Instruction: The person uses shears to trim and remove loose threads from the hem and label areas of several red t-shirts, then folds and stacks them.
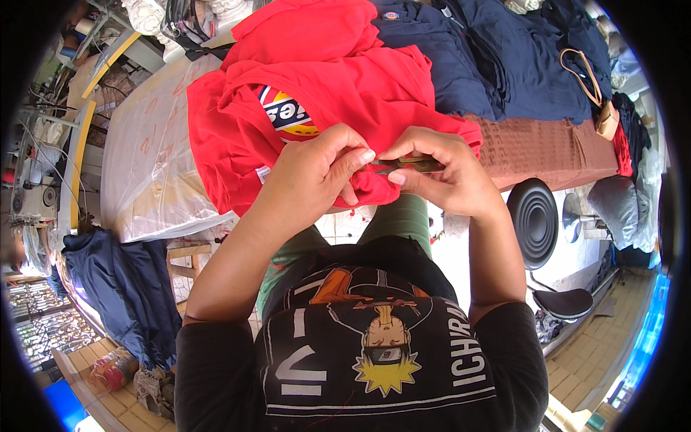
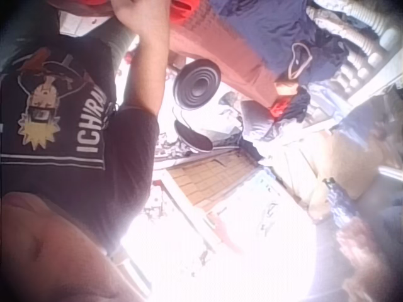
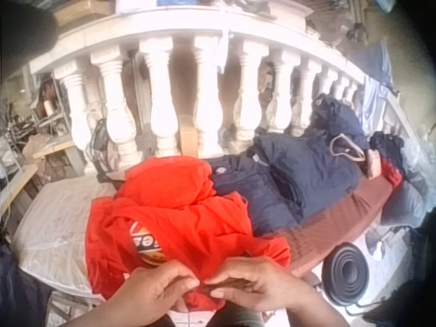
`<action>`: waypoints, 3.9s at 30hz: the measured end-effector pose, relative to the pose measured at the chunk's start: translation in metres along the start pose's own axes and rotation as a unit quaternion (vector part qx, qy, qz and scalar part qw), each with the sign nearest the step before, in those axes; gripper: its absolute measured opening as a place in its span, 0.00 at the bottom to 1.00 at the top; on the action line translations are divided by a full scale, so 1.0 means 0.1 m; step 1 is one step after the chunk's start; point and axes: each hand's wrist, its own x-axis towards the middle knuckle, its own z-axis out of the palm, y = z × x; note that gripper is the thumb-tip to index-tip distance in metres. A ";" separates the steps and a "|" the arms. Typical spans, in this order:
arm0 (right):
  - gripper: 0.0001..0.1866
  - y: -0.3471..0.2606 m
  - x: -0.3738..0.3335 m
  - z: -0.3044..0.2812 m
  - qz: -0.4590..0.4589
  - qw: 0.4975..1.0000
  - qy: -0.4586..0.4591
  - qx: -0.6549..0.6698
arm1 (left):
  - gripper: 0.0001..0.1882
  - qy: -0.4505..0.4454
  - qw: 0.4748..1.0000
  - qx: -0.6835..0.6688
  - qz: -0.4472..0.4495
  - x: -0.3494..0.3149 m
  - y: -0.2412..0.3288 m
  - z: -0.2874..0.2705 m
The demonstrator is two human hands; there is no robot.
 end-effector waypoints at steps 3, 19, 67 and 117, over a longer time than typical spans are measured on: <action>0.06 0.07 -0.01 0.11 0.014 0.999 0.023 0.046 | 0.09 0.021 1.000 -0.012 0.002 0.01 -0.03 0.02; 0.07 0.16 -0.02 0.12 0.067 0.996 0.024 0.058 | 0.08 -0.024 0.992 -0.009 0.125 -0.04 0.14 -0.54; 0.15 0.25 0.15 -0.03 0.069 0.955 0.205 -0.205 | 0.08 0.049 0.940 0.222 0.256 0.24 -0.23 0.08; 0.13 0.18 -0.08 0.03 -0.004 0.970 0.204 0.134 | 0.21 0.126 0.842 0.424 0.307 -0.43 -0.67 0.28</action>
